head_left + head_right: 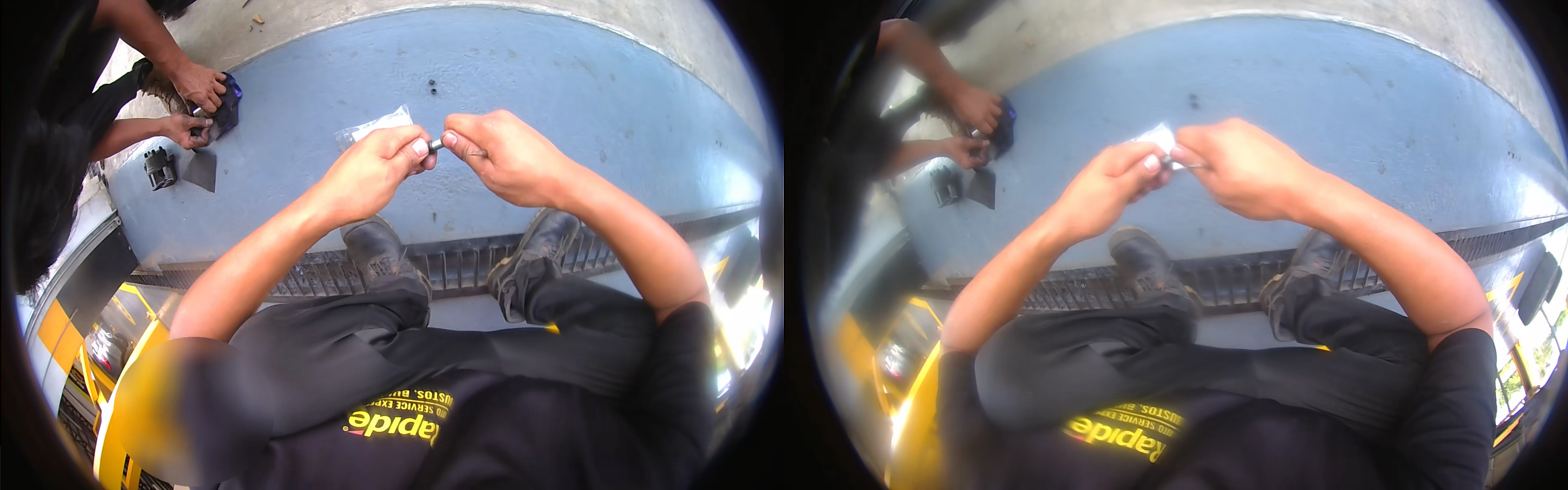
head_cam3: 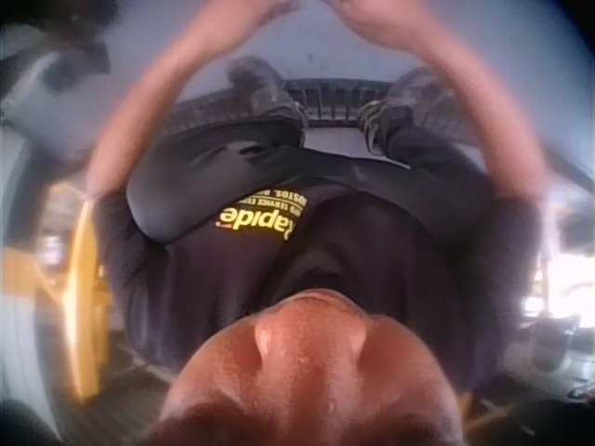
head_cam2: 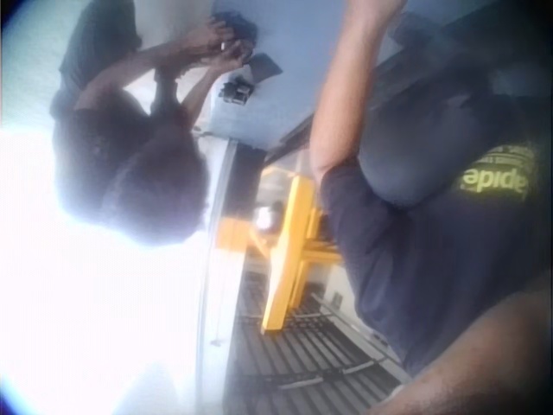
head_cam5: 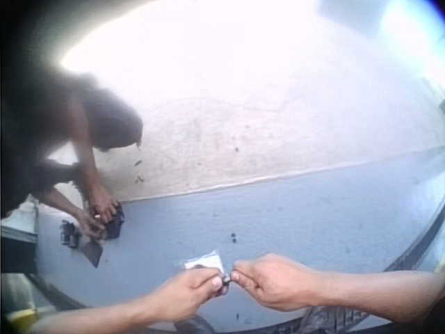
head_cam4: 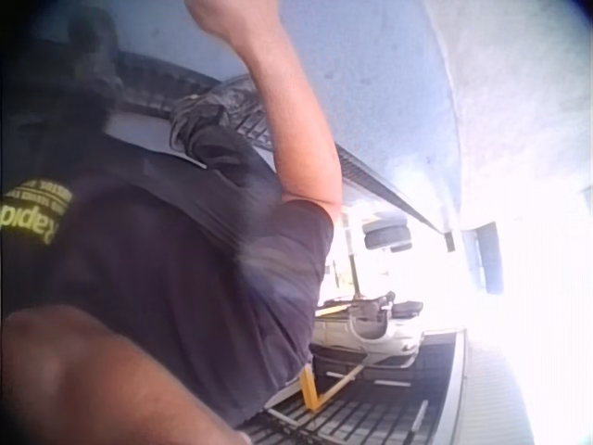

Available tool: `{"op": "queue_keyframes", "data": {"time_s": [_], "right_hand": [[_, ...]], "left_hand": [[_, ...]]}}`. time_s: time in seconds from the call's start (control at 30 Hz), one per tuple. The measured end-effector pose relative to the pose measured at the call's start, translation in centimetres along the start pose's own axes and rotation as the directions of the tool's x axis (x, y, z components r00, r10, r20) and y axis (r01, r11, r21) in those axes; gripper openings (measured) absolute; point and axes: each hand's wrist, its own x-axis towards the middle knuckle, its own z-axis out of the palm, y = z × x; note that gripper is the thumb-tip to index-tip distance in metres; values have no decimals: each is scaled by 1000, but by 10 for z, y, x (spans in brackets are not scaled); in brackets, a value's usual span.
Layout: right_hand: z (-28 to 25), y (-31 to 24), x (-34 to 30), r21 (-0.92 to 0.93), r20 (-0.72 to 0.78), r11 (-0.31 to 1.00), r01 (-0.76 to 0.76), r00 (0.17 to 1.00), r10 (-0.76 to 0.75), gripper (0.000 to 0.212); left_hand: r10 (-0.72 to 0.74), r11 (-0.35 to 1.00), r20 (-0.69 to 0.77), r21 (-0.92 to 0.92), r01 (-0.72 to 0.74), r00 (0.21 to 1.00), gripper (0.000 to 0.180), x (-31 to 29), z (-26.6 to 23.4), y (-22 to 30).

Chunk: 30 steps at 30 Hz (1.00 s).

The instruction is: The person sits on the garage floor and uses a screwdriver to disassemble and reassemble a small cylindrical metal part. They remove a small ring, manipulate internal components, and then reassemble the part.

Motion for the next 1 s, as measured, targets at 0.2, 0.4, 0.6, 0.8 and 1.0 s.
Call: {"op": "queue_keyframes", "data": {"time_s": [0.2, 0.4, 0.6, 0.8, 1.0], "right_hand": [[3, -6, -1, 16, 105, 997, -72, 992, 70, 27], [5, -12, -3, 61, 122, 996, -62, 991, 54, 31], [-22, 0, 23, 457, 338, 720, -523, 851, 403, 55], [-34, -27, 18, 624, 79, 720, -302, 942, 326, 42], [-6, 14, -17, 37, 333, 735, -677, 702, 629, 35]], "left_hand": [[32, 998, 6, -52, -32, 999, 35, -2, 6, -12], [83, 995, 25, -62, -81, 996, 36, -7, 10, -6], [-108, 742, 25, -663, 97, 994, 44, -9, -2, 13], [40, 507, 3, -862, -17, 999, 58, -10, -24, 6], [67, 490, -42, -869, -70, 997, 48, 5, -28, 1]]}}
